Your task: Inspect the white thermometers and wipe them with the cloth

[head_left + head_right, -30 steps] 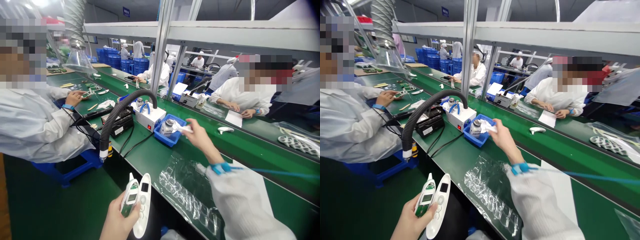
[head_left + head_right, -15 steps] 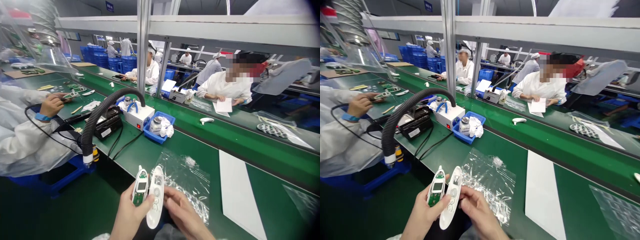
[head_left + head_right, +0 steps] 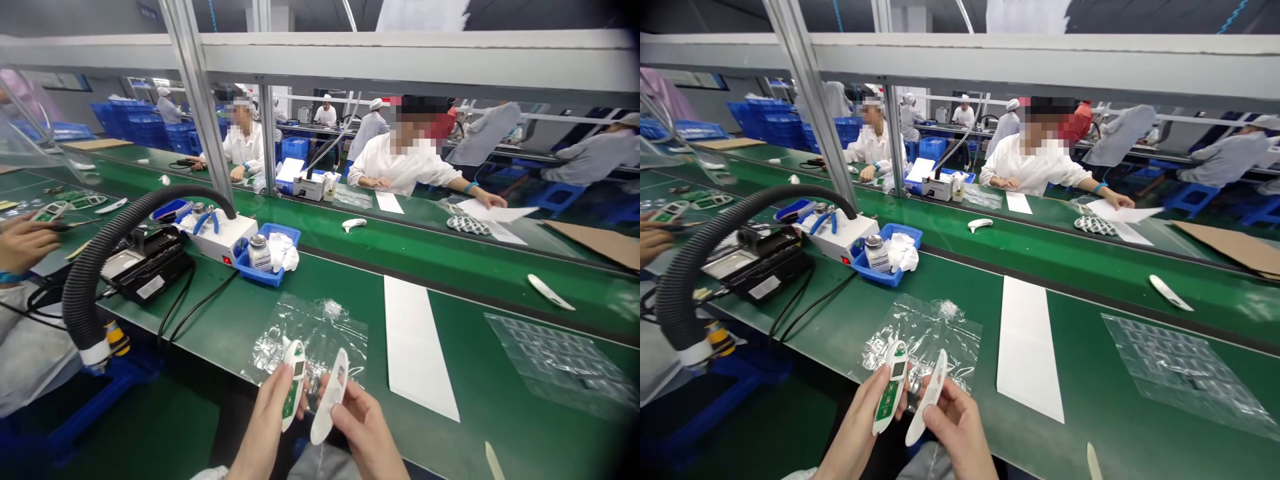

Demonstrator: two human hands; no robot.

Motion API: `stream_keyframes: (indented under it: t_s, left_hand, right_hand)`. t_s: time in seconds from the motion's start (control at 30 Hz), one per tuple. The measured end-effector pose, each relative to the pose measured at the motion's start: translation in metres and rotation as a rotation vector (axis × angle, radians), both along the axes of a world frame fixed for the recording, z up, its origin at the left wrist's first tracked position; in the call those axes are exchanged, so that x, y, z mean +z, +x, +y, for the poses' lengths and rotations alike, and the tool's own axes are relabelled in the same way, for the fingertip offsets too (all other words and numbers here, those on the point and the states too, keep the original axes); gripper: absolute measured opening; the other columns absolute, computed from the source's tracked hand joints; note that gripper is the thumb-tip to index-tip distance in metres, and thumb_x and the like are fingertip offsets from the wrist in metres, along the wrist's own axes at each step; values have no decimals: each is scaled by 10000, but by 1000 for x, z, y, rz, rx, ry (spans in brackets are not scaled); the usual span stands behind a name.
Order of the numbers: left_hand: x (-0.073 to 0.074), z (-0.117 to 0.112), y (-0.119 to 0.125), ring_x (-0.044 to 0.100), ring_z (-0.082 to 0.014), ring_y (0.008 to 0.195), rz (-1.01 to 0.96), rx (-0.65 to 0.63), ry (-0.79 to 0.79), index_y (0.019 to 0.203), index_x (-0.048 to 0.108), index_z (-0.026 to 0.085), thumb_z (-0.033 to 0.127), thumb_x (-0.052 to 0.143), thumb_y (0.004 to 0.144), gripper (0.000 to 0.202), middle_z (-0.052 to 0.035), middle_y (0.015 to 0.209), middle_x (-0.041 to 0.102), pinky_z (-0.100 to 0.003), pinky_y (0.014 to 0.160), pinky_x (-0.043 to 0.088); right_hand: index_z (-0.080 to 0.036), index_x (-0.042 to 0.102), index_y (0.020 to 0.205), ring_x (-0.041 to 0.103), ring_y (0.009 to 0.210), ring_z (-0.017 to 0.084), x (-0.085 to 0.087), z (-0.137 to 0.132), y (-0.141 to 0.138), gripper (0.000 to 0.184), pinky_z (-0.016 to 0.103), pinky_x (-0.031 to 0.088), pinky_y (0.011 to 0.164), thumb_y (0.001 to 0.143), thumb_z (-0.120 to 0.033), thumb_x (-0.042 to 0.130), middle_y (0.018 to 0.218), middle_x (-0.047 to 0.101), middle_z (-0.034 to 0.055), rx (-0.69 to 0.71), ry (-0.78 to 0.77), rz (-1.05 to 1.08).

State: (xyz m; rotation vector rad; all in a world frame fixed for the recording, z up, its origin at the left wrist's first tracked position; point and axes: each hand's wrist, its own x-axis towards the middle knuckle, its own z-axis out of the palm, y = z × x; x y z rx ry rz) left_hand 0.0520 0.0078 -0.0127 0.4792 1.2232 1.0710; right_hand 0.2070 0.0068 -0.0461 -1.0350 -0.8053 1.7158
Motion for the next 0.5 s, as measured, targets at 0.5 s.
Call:
stream_keyframes:
  t_s: [0.5]
  left_hand:
    - [9,7,28,653,-231,964,3,-163,162,1056,685,209,476,754,719,435,-69,1036,730,-268,815,519]
  right_hand:
    - [-182,732,984,583,699,190,-4,-1,-9,399,274,498,630,716,-476,760,816,651,62,-68,272,-301]
